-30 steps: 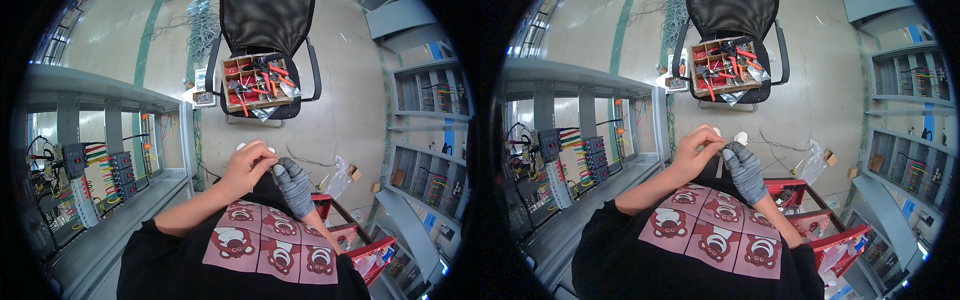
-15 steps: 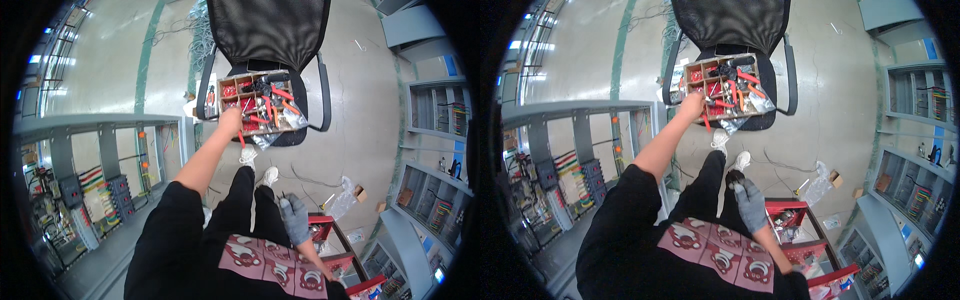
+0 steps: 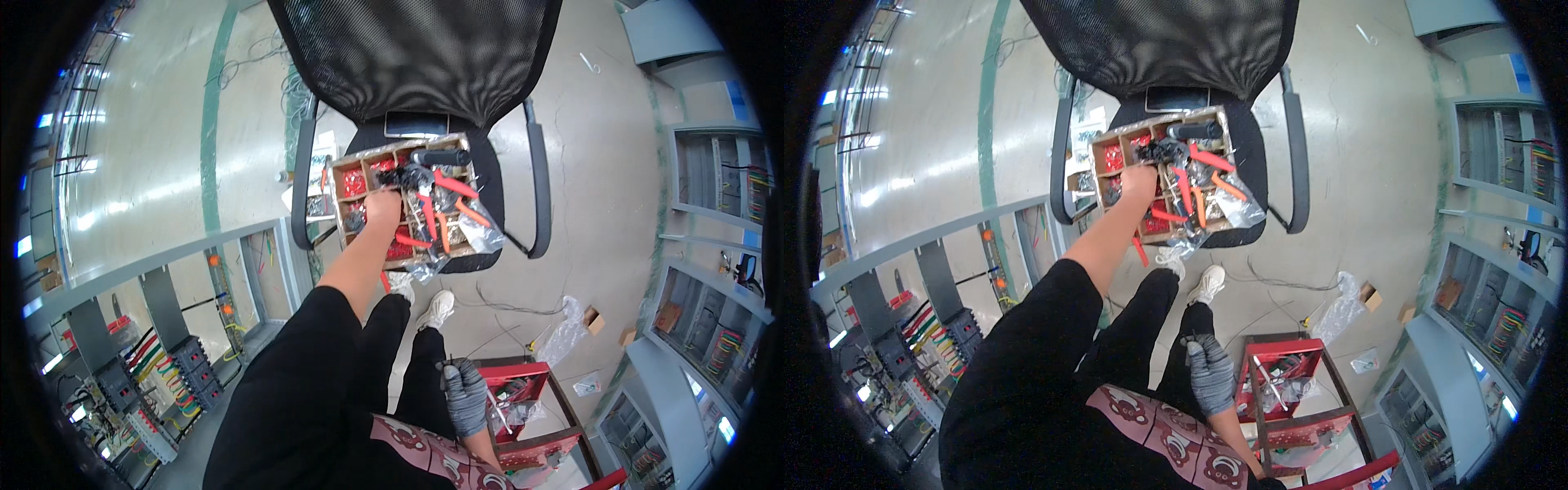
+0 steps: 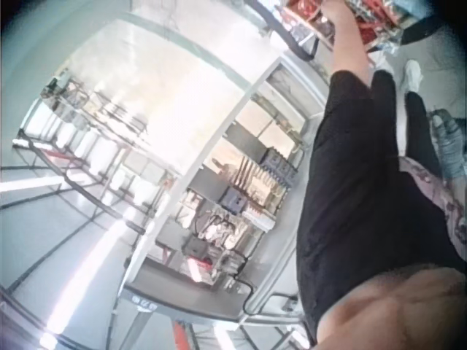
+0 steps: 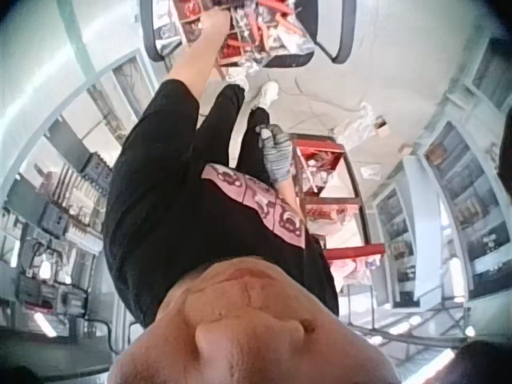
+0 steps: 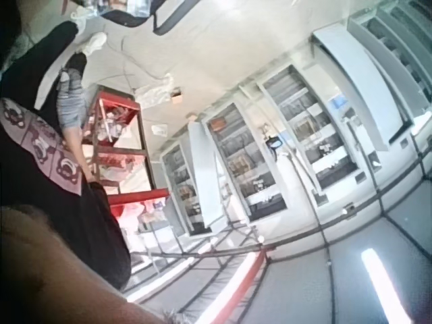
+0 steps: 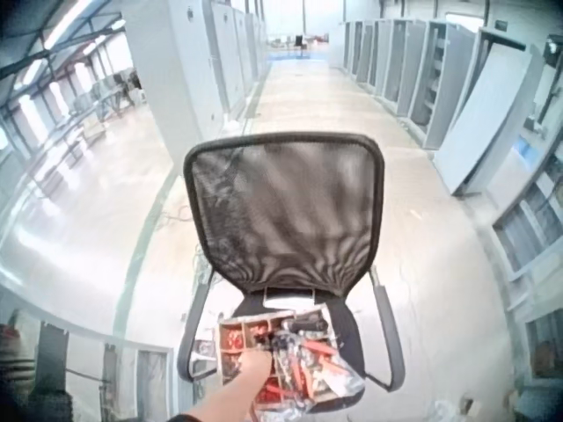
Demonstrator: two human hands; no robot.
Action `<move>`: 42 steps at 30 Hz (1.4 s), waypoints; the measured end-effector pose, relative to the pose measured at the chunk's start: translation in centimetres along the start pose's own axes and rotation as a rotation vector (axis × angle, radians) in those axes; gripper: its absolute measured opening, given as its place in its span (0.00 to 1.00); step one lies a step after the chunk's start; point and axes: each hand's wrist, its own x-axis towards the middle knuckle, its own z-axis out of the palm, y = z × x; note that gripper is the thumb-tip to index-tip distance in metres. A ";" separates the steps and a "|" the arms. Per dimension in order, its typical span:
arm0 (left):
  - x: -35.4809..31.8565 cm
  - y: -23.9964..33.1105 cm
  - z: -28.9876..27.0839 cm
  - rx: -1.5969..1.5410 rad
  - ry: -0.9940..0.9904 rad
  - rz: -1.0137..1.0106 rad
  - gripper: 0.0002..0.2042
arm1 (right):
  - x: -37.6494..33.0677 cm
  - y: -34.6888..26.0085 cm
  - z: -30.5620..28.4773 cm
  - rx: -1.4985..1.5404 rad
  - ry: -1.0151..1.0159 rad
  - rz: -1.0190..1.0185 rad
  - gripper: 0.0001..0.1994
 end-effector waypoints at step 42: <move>-63.2 -0.7 -21.6 -2.119 1.644 -0.232 0.05 | -18.8 -21.9 3.3 -0.257 -1.048 -1.268 0.10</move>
